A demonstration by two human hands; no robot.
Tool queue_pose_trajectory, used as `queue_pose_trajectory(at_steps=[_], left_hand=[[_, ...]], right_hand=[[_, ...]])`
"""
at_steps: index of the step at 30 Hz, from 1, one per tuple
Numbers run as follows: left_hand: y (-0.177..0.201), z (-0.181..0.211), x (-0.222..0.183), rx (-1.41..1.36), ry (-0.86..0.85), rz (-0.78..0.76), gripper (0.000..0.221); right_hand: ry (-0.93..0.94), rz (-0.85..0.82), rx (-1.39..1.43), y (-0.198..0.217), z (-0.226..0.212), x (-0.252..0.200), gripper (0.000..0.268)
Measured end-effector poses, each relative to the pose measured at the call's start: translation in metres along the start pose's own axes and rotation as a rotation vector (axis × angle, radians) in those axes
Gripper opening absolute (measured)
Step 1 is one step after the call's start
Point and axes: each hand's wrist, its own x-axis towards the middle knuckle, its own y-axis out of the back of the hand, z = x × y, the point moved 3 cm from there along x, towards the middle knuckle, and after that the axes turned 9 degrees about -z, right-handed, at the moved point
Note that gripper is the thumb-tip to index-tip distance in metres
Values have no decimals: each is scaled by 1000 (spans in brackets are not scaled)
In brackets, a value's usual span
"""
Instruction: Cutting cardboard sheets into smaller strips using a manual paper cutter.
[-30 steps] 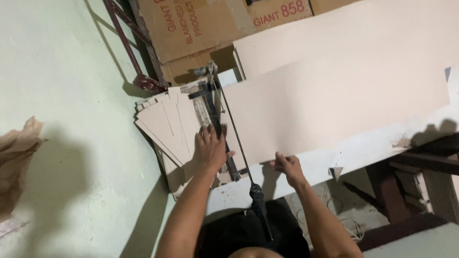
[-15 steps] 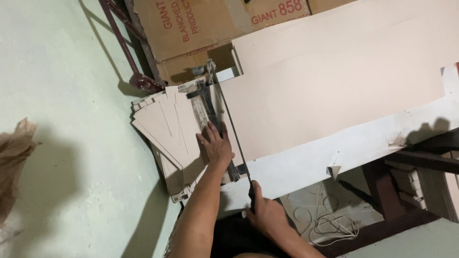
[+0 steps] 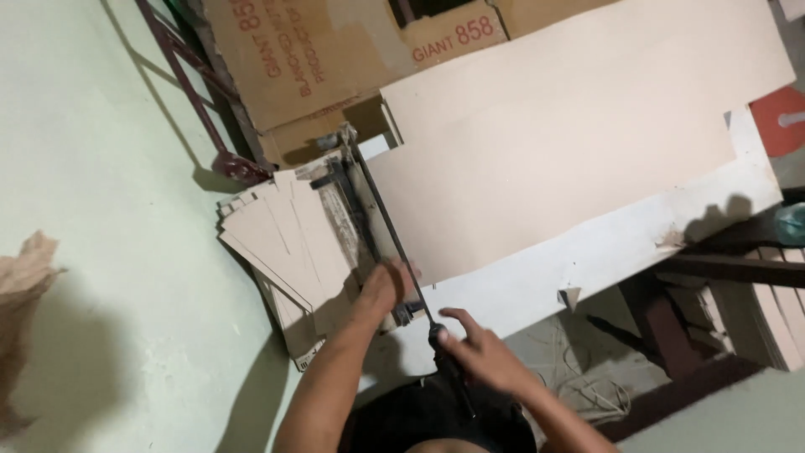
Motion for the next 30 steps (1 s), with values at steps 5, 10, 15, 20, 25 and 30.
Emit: queue_pose_trajectory(at_steps=[5, 10, 15, 20, 25, 30], left_hand=[[12, -5, -52, -2885, 564, 561, 26], [53, 54, -83, -3059, 360, 484, 9], [12, 68, -96, -3191, 215, 351, 30], [-48, 57, -81, -3598, 252, -139, 69], [-51, 37, -41, -3691, -83, -366, 114], [-43, 32, -20, -3605, -268, -497, 118]], right_hand=[[5, 397, 802, 39, 164, 178, 94], [135, 380, 1141, 77, 196, 219, 70], [88, 405, 1035, 51, 195, 168, 60], [148, 325, 773, 41, 171, 183, 37], [98, 305, 661, 51, 137, 185, 45], [-217, 114, -69, 49, 83, 150, 53]])
